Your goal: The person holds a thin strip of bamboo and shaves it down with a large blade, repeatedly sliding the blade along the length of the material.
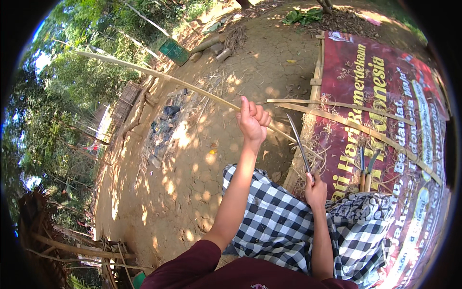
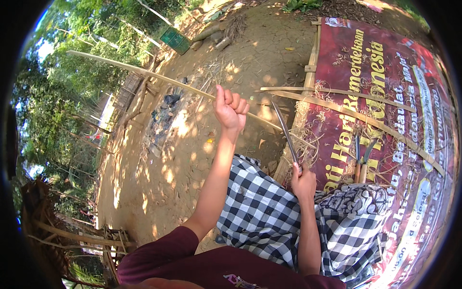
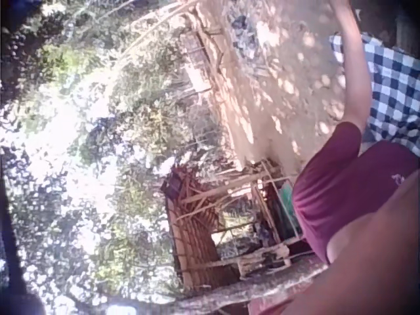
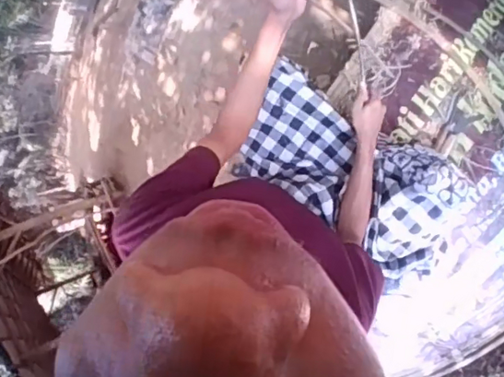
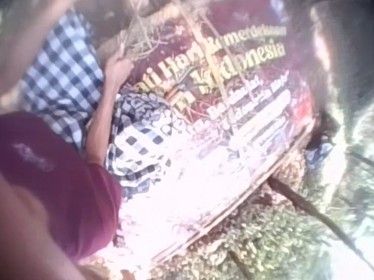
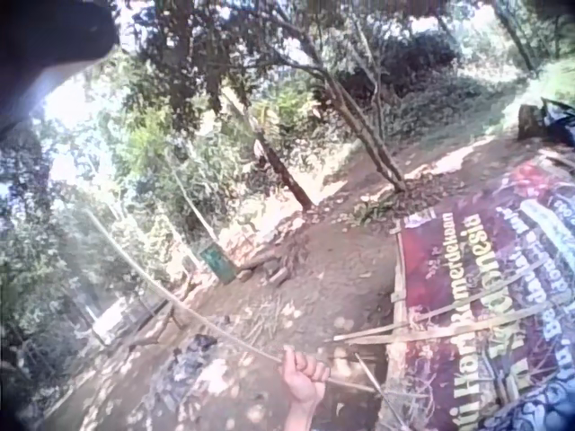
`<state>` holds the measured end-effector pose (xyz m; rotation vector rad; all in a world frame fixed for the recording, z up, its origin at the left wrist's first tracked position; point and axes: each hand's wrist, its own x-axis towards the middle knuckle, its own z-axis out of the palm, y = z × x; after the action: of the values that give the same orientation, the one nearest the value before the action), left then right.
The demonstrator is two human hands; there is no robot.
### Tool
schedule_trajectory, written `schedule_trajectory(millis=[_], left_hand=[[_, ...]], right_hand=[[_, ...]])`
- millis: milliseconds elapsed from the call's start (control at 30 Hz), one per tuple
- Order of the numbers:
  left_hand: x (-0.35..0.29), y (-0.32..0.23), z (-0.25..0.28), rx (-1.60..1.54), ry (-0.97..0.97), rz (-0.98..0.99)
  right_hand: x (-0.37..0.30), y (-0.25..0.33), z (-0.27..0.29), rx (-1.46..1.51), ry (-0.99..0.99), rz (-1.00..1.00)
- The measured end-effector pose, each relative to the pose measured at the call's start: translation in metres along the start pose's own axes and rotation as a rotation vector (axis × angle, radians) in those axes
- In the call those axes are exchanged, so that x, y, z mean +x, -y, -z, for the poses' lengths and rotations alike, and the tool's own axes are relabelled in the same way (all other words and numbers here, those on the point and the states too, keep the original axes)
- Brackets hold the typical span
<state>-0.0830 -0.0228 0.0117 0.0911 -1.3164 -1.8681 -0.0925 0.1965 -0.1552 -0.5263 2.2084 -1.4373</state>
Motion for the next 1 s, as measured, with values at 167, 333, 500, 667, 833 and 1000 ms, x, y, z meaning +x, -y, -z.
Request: schedule_trajectory(millis=[167,333,500,667,833,1000], left_hand=[[0.001,0.003,-0.013,-0.021,-0.054,-0.020],[0.000,-0.001,-0.016,0.010,-0.059,-0.015],[0.007,0.008,-0.038,0.029,-0.046,-0.058],[0.016,0.012,-0.043,0.070,-0.110,-0.067],[0.018,0.016,-0.050,0.098,-0.062,-0.072],[0.021,0.024,-0.078,0.096,0.020,-0.046]], right_hand=[[0.013,-0.034,-0.015,0.036,-0.109,-0.019],[-0.002,-0.004,0.003,0.005,0.041,0.052],[0.027,-0.049,-0.014,0.004,-0.169,-0.090],[0.024,-0.052,-0.022,0.168,-0.076,-0.144],[0.002,-0.016,-0.003,0.133,-0.075,0.068],[0.027,-0.047,-0.018,0.067,-0.185,-0.067]])
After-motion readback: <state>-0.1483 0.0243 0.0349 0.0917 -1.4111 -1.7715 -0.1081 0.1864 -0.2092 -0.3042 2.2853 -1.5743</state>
